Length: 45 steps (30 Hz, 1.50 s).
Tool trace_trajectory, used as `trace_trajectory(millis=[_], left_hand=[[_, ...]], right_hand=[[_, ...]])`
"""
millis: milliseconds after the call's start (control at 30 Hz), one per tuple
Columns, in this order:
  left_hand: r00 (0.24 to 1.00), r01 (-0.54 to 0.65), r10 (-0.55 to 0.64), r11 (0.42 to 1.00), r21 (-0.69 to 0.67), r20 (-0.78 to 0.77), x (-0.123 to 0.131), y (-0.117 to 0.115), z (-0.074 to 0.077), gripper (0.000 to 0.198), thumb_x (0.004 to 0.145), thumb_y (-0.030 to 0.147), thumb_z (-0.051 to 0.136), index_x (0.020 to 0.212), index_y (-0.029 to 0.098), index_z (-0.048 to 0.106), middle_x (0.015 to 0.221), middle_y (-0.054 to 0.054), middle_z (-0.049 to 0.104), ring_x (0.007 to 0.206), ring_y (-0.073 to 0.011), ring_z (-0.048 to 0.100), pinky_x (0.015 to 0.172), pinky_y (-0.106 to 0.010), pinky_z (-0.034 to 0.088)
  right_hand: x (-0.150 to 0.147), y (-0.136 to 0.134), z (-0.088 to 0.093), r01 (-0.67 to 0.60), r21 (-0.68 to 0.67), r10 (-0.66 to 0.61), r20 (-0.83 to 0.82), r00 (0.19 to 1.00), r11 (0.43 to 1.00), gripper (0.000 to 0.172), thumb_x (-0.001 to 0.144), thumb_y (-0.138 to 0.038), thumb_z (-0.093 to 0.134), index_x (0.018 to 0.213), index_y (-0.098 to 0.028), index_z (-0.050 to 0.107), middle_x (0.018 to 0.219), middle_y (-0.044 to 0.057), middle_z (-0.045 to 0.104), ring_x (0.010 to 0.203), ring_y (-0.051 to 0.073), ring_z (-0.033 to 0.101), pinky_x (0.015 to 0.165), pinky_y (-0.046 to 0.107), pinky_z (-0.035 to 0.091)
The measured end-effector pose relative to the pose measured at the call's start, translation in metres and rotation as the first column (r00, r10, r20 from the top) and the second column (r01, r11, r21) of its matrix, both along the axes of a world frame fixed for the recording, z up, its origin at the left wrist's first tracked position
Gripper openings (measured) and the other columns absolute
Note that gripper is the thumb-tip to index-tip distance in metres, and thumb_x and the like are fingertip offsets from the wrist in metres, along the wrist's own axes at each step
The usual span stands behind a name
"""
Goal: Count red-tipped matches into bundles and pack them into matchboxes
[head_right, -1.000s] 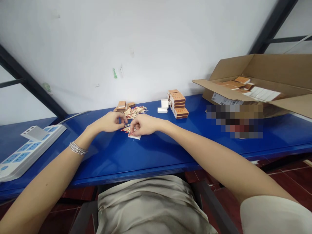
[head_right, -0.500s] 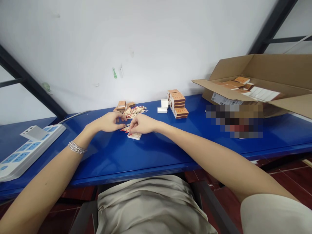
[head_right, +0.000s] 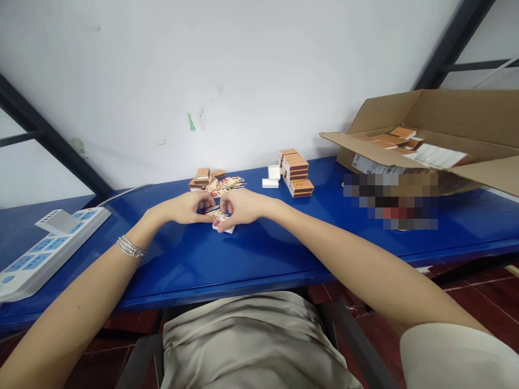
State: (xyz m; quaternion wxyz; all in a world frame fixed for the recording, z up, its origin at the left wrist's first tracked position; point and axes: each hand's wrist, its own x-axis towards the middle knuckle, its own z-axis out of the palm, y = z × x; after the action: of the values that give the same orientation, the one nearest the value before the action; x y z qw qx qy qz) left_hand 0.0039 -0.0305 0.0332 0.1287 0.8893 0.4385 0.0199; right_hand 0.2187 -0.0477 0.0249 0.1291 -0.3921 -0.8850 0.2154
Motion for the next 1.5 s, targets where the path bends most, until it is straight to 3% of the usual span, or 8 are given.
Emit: trace_trajectory(millis=[200, 333, 533, 867, 1033, 1200, 1333, 1500], left_hand=[[1.000, 0.007, -0.007, 1.000, -0.016, 0.003, 0.000, 0.002, -0.001, 0.039, 0.075, 0.052, 0.065, 0.091, 0.016, 0.061, 0.084, -0.006, 0.065, 0.071, -0.0171, 0.056, 0.063, -0.029, 0.043], [1.000, -0.011, 0.011, 0.999, -0.044, 0.009, -0.003, 0.003, -0.001, 0.036, 0.077, 0.047, 0.064, 0.093, 0.016, 0.062, 0.086, -0.006, 0.066, 0.073, -0.0173, 0.058, 0.064, -0.029, 0.043], [0.999, -0.023, 0.025, 0.995, -0.102, 0.023, -0.010, 0.005, 0.003, 0.043, 0.073, 0.051, 0.069, 0.099, 0.017, 0.065, 0.094, -0.007, 0.068, 0.081, -0.0192, 0.060, 0.070, -0.029, 0.046], [0.998, -0.044, 0.051, 0.985, -0.164, 0.042, -0.011, 0.006, 0.003, 0.035, 0.076, 0.036, 0.066, 0.104, 0.015, 0.065, 0.099, -0.009, 0.068, 0.084, -0.0184, 0.062, 0.072, -0.029, 0.048], [0.997, -0.055, 0.067, 0.974, -0.218, 0.048, -0.010, 0.003, 0.007, 0.042, 0.078, 0.046, 0.064, 0.106, 0.015, 0.065, 0.098, -0.009, 0.069, 0.084, -0.0201, 0.062, 0.071, -0.030, 0.048], [0.998, -0.065, 0.064, 0.992, -0.105, -0.014, -0.001, -0.002, 0.004, 0.051, 0.074, 0.061, 0.066, 0.097, 0.015, 0.065, 0.086, -0.008, 0.068, 0.074, -0.0194, 0.060, 0.063, -0.029, 0.044], [0.999, -0.015, 0.015, 1.000, 0.002, -0.041, 0.006, -0.004, 0.000, 0.040, 0.079, 0.054, 0.063, 0.087, 0.015, 0.064, 0.078, -0.007, 0.066, 0.067, -0.0171, 0.057, 0.059, -0.028, 0.041], [0.998, -0.014, 0.014, 1.000, 0.005, -0.058, 0.009, -0.006, 0.002, 0.027, 0.083, 0.040, 0.060, 0.087, 0.015, 0.066, 0.078, -0.007, 0.069, 0.065, -0.0160, 0.058, 0.058, -0.027, 0.041]], right_hand=[[0.000, -0.003, -0.003, -0.134, -0.057, 0.133, -0.033, 0.991, 0.989, 0.040, 0.062, -0.032, 0.086, 0.093, -0.018, 0.065, 0.089, 0.003, 0.071, 0.078, 0.016, 0.062, 0.065, 0.025, 0.043], [0.001, 0.003, -0.006, -0.221, -0.111, 0.203, -0.155, 0.967, 0.969, 0.039, 0.064, -0.034, 0.085, 0.095, -0.018, 0.067, 0.090, 0.003, 0.072, 0.080, 0.016, 0.064, 0.068, 0.025, 0.046], [0.007, 0.028, -0.021, -0.049, 0.171, 0.083, -0.198, 0.977, 0.984, 0.022, 0.074, -0.025, 0.074, 0.093, -0.014, 0.071, 0.089, 0.006, 0.072, 0.078, 0.015, 0.061, 0.071, 0.027, 0.045], [-0.004, 0.027, -0.033, -0.115, 0.111, 0.131, -0.148, 0.980, 0.987, 0.013, 0.078, -0.023, 0.068, 0.086, -0.014, 0.071, 0.083, 0.005, 0.072, 0.069, 0.013, 0.060, 0.065, 0.024, 0.043], [-0.004, 0.027, -0.033, -0.085, 0.072, 0.096, -0.168, 0.981, 0.994, 0.014, 0.078, -0.023, 0.070, 0.089, -0.014, 0.070, 0.081, 0.003, 0.071, 0.066, 0.011, 0.060, 0.064, 0.023, 0.042], [-0.003, 0.028, -0.033, -0.047, 0.085, 0.061, -0.160, 0.985, 0.995, 0.024, 0.077, -0.028, 0.074, 0.095, -0.014, 0.068, 0.086, 0.004, 0.070, 0.069, 0.012, 0.059, 0.064, 0.023, 0.041], [-0.005, 0.029, -0.036, -0.027, 0.151, 0.051, -0.157, 0.986, 0.988, 0.035, 0.078, -0.031, 0.075, 0.106, -0.013, 0.067, 0.091, 0.006, 0.070, 0.070, 0.013, 0.055, 0.064, 0.024, 0.039], [-0.009, 0.027, -0.037, -0.076, 0.217, 0.104, -0.122, 0.987, 0.973, 0.017, 0.083, -0.026, 0.069, 0.093, -0.013, 0.072, 0.079, 0.004, 0.067, 0.065, 0.012, 0.050, 0.063, 0.024, 0.035]])
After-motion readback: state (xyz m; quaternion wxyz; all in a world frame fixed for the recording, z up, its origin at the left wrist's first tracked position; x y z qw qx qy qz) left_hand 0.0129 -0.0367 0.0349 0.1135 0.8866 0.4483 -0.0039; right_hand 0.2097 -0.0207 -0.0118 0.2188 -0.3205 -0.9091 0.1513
